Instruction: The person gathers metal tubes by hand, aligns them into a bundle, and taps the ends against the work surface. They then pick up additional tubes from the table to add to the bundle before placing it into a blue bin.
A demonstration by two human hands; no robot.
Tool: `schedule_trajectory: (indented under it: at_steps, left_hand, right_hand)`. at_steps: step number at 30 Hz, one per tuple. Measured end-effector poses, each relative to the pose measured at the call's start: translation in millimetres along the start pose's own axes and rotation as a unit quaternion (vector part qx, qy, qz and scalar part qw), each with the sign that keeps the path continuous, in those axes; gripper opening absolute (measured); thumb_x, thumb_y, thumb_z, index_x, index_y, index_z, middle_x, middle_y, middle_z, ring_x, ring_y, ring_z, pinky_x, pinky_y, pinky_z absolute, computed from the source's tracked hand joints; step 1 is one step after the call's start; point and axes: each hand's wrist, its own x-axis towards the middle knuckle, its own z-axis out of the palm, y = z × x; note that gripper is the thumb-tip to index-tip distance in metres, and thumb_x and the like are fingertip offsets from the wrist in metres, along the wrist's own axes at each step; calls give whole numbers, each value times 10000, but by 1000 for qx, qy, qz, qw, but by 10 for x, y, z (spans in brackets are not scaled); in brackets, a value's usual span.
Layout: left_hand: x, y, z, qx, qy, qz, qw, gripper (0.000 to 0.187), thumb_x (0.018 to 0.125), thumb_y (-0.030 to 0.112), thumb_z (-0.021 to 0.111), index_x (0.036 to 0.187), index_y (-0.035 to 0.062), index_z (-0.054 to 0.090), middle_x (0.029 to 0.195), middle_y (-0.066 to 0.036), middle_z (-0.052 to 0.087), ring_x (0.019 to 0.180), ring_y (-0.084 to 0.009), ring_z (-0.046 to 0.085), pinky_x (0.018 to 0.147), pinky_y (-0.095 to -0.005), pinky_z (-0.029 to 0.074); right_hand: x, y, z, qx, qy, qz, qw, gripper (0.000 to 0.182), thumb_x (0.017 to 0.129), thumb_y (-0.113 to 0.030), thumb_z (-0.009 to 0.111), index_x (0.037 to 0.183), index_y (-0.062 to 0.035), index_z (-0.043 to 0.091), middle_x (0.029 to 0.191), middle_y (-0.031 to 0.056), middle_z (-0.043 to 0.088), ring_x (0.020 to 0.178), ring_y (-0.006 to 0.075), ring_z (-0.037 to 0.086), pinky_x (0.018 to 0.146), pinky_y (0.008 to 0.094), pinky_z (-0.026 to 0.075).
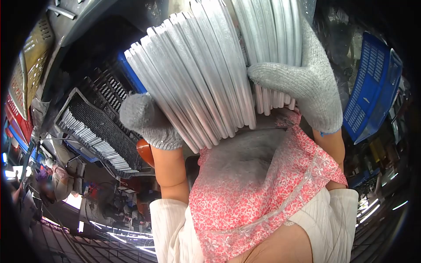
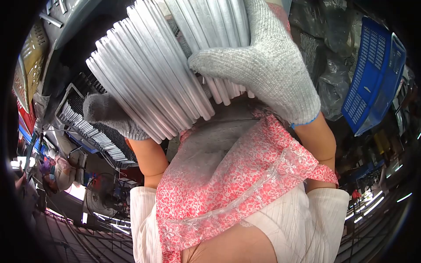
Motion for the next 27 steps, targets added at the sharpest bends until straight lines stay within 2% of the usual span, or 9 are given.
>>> schedule_trajectory:
  at_steps: [7, 14, 19, 27]
  left_hand:
    - [6, -44, 287, 132, 75, 2, 988, 571, 938, 543, 503, 1298, 103, 553, 1334, -69, 545, 1215, -224, 520, 1057, -409, 403]
    - [-28, -144, 543, 161, 79, 24, 983, 492, 940, 481, 522, 1280, 127, 559, 1315, -55, 555, 1192, -212, 536, 1021, -399, 437]
    - [-24, -194, 669, 175, 78, 46, 980, 438, 942, 436, 535, 1268, 144, 564, 1302, -45, 563, 1175, -204, 548, 994, -392, 461]
    - [-13, -236, 912, 174, 66, 61, 981, 359, 945, 365, 557, 1247, 172, 571, 1280, -30, 575, 1149, -190, 567, 952, -381, 499]
  right_hand:
    - [-56, 25, -19, -76, 7, -7, 997, 687, 739, -127, 778, 1326, -7, 443, 1109, 104, 610, 962, 169, 603, 847, 316, 498]
    - [-57, 65, -181, -144, 22, 28, 989, 626, 741, -134, 780, 1288, -15, 501, 1047, 86, 641, 883, 141, 632, 788, 290, 524]
    - [102, 97, -106, 55, -13, 17, 998, 744, 739, -121, 777, 1361, 3, 390, 1170, 123, 578, 1035, 194, 579, 905, 337, 473]
    - [114, 76, -132, 124, -33, 9, 992, 915, 734, -102, 772, 1463, 29, 235, 1342, 173, 490, 1247, 268, 504, 1070, 403, 402]
